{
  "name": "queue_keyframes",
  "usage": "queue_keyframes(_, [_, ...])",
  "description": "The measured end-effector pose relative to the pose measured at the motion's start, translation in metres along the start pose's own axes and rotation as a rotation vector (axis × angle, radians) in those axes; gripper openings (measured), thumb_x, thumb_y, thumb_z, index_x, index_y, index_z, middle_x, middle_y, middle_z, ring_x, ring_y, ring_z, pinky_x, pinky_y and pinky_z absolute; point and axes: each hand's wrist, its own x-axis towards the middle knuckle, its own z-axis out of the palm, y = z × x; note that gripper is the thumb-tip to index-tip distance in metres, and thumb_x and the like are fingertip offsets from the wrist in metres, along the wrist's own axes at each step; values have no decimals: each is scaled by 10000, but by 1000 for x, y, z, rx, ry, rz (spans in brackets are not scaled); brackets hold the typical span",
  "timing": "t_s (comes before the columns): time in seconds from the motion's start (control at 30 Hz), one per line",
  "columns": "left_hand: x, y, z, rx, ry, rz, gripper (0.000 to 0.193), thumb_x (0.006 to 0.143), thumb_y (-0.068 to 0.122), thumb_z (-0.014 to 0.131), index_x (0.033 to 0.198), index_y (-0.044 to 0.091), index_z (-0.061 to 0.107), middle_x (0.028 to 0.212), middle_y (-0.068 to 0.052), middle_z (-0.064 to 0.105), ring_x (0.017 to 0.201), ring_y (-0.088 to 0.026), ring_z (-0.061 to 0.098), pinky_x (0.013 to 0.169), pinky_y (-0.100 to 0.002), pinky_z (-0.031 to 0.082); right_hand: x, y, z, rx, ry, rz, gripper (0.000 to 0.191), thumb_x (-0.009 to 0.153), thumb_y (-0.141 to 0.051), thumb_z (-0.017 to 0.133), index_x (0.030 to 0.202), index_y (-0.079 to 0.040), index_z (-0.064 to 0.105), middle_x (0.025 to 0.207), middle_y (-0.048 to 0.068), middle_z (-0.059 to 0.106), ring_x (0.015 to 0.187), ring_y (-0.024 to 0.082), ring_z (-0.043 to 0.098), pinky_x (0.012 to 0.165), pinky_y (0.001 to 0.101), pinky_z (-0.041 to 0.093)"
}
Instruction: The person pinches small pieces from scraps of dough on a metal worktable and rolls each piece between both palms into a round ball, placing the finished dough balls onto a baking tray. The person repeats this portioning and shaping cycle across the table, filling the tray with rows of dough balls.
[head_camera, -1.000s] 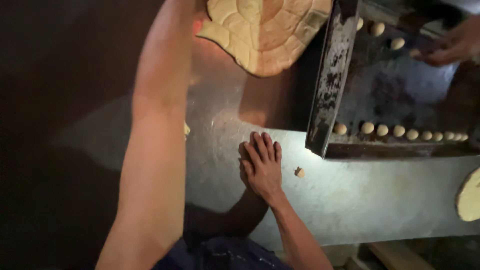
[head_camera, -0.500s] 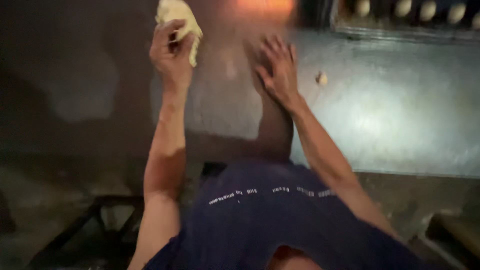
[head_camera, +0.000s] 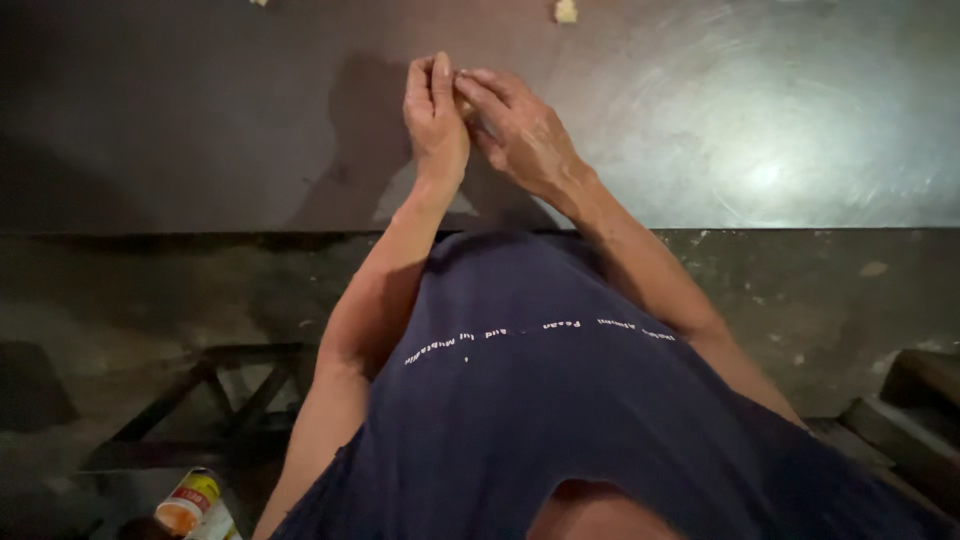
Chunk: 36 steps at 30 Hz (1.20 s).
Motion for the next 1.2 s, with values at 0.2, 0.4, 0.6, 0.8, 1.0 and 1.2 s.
queue_keyframes(0.2, [-18, 9, 35, 227, 27, 199, 295, 1132, 314, 514, 1116, 30, 594, 893, -32, 597, 816, -145, 552, 754, -323, 508, -33, 13, -14, 20, 59, 5, 457, 923, 19, 756, 1358, -54, 637, 1310, 157, 647, 1180, 388, 657, 982, 423, 570])
queue_keyframes(0.4, [-35, -2, 24, 433, -21, 276, 278, 1070, 318, 607, 1079, 41, 594, 796, -79, 659, 698, -161, 620, 660, -339, 534, -55, 28, 10, 736, -41, 525, 279, 953, 21, 629, 1223, 31, 699, 1028, 82, 750, 868, 125, 712, 756, 278, 554])
queue_keyframes(0.6, [-30, 1, -33, 956, 37, 602, 271, 1050, 297, 703, 1097, 40, 630, 869, -114, 682, 761, -294, 662, 663, -404, 523, -63, 19, -16, 1069, -768, 429, 261, 856, -27, 665, 1103, 42, 716, 920, 73, 750, 744, 155, 677, 687, 296, 561])
queue_keyframes(0.8, [-27, 15, -75, 1244, -27, 838, 184, 892, 215, 737, 989, 86, 647, 913, -125, 621, 852, -356, 595, 738, -477, 434, -17, 67, -37, 182, 56, 299, 195, 984, -175, 770, 1064, -9, 704, 985, 145, 725, 924, 274, 744, 821, 379, 578])
queue_keyframes(1.0, [-22, 20, -52, 1172, -112, 787, 174, 942, 263, 767, 901, 127, 664, 830, -78, 682, 696, -312, 668, 618, -429, 528, 16, 117, -26, -225, 197, 9, 325, 837, -71, 696, 1147, 25, 677, 1083, 236, 694, 1013, 456, 647, 851, 481, 536])
queue_keyframes(1.2, [-24, 24, -9, 660, -16, 535, 360, 896, 242, 790, 1172, 38, 683, 926, -95, 728, 782, -208, 698, 662, -376, 557, 22, 84, -36, -50, 58, 286, 162, 904, -96, 706, 1043, -16, 730, 960, 166, 740, 890, 312, 714, 818, 398, 565])
